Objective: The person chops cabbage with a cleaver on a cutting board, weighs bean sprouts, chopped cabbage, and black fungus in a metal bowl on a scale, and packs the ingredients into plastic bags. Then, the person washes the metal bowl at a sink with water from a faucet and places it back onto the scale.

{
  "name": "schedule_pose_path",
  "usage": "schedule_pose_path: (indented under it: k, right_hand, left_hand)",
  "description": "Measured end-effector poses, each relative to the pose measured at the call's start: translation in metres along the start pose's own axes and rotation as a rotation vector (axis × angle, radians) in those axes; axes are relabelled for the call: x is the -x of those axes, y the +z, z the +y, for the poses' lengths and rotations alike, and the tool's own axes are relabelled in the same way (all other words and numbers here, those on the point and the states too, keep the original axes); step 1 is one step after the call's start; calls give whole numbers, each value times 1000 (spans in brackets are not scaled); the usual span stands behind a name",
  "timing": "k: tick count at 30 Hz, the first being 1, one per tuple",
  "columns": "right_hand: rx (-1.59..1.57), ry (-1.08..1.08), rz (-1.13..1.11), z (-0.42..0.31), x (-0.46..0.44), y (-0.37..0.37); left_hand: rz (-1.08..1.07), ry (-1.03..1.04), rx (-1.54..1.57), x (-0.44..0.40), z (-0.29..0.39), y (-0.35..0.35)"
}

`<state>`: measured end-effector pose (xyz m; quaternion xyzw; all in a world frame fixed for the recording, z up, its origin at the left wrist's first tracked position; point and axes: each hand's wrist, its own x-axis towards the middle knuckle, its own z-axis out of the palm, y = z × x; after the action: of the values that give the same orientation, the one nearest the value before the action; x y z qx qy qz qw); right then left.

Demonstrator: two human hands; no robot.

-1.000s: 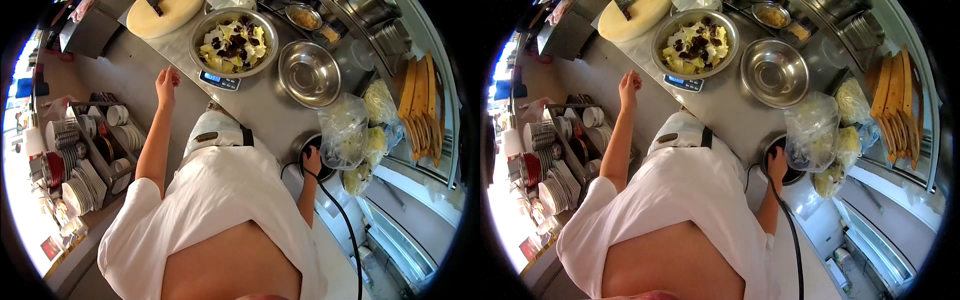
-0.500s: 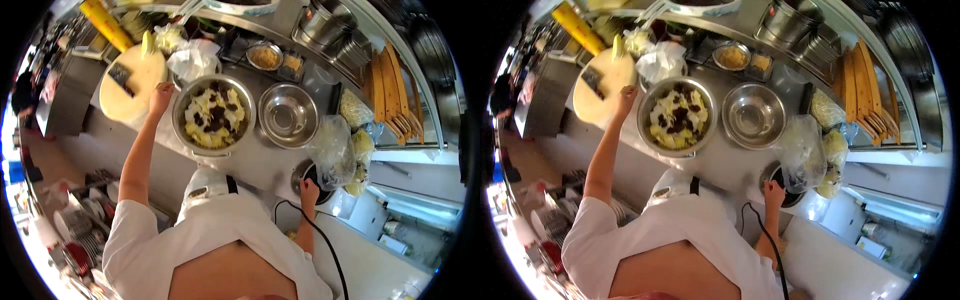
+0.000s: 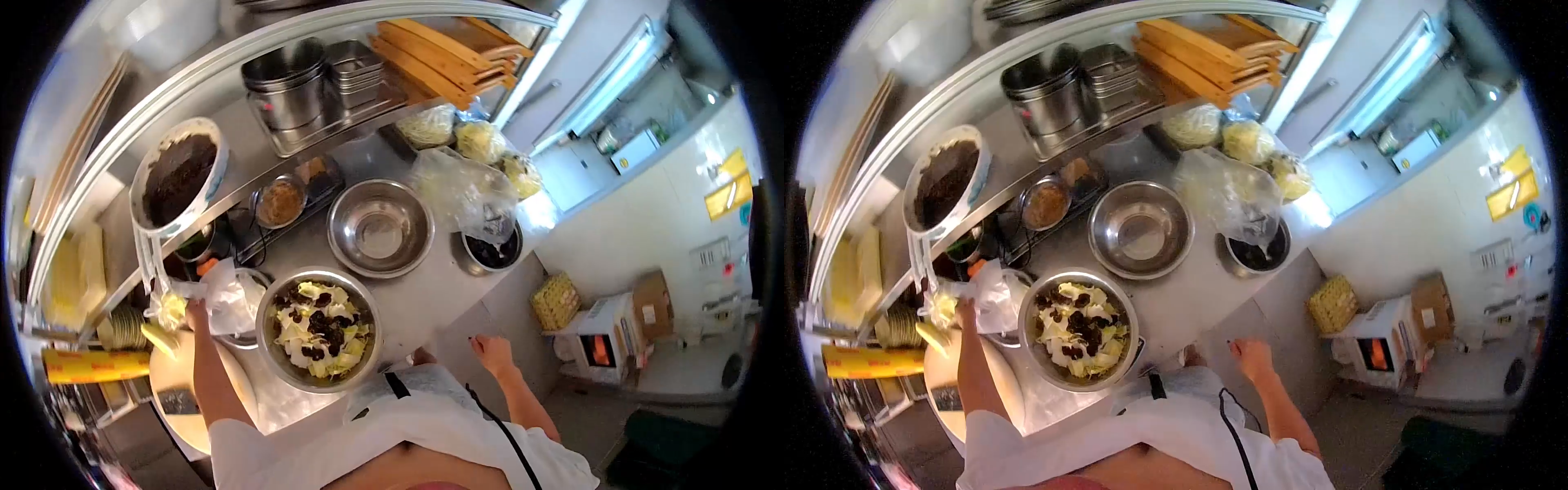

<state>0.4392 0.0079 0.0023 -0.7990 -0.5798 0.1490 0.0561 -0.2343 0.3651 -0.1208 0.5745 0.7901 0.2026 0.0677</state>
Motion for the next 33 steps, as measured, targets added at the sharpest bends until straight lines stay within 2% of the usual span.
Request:
schedule_pose_path:
  k: [2, 4, 6, 7, 8, 9, 10, 11, 12, 14, 15, 17, 18, 19, 20, 21, 22, 23, 25, 26, 27, 28, 30, 31, 32, 33]
  right_hand:
    - [2, 83, -85, -3, 9, -5]
    - [-11, 117, -105, -3, 10, -5]
    - [-26, 105, -72, -4, 3, -1]
    - [-127, 78, -58, -5, -4, 4]
    - [-224, 45, -45, -7, -13, 10]
    - [-314, 7, -34, -11, -23, 11]
    - [-363, -52, -70, -21, -38, -3]
    - [-410, -115, -111, -35, -53, -16]
    - [-459, -224, -47, -44, -68, -10]
    - [-594, -412, -3, -71, -92, -22]
    - [-684, -484, -28, -93, -97, -49]
    - [-759, -763, 41, -130, -107, -82]
    - [-788, -843, -69, -147, -108, -94]
    - [-814, -923, -181, -165, -104, -106]
    - [-1056, -963, -216, -181, -94, -124]
    - [-1131, -1012, -351, -193, -92, -128]
    - [-1206, -1068, -245, -207, -88, -130]
    - [-1243, -1066, -269, -214, -88, -136]
    - [-1330, -1000, -386, -227, -94, -116]
    - [-1370, -939, -471, -230, -101, -93]
    - [-1261, -1029, -396, -223, -105, -108]
    - [-1202, -1058, -418, -221, -107, -102]
    - [-1209, -1160, -198, -220, -106, -79]
    - [-1279, -1061, -370, -221, -105, -67]
    - [-1331, -955, -549, -221, -104, -60]
    - [-1191, -812, -715, -218, -105, -70]
  left_hand:
    - [14, 27, -23, -6, 4, -8]
    - [-122, 15, -384, -27, -2, -9]
    - [123, -142, 288, -26, -23, -9]
    - [-54, -356, 259, -33, -17, -32]
    - [38, -307, 556, -29, -21, -39]
    - [32, -323, 503, -19, -10, -65]
    - [44, -500, 992, 9, 48, -110]
    - [-51, -336, 1018, -1, 18, -112]
    - [-9, -143, 1322, 26, 34, -125]
    - [13, -109, 1013, 64, 80, -165]
    - [133, 15, 1071, 101, 130, -180]
    - [243, 8, 951, 158, 224, -203]
    - [262, 13, 893, 176, 227, -195]
    - [364, -6, 1050, 206, 265, -187]
    - [398, 4, 864, 228, 292, -181]
    - [466, 80, 803, 257, 332, -173]
    - [386, 87, 1007, 281, 336, -146]
    - [397, 259, 1089, 303, 353, -129]
    - [355, 409, 424, 343, 372, -123]
    - [283, 411, 311, 351, 396, -143]
    - [278, 363, 255, 355, 402, -142]
    - [279, 306, 200, 362, 403, -143]
    - [85, 85, 373, 377, 393, -144]
    - [303, 76, 286, 386, 397, -141]
    - [281, 108, 173, 388, 392, -146]
    - [237, 60, 19, 392, 389, -154]
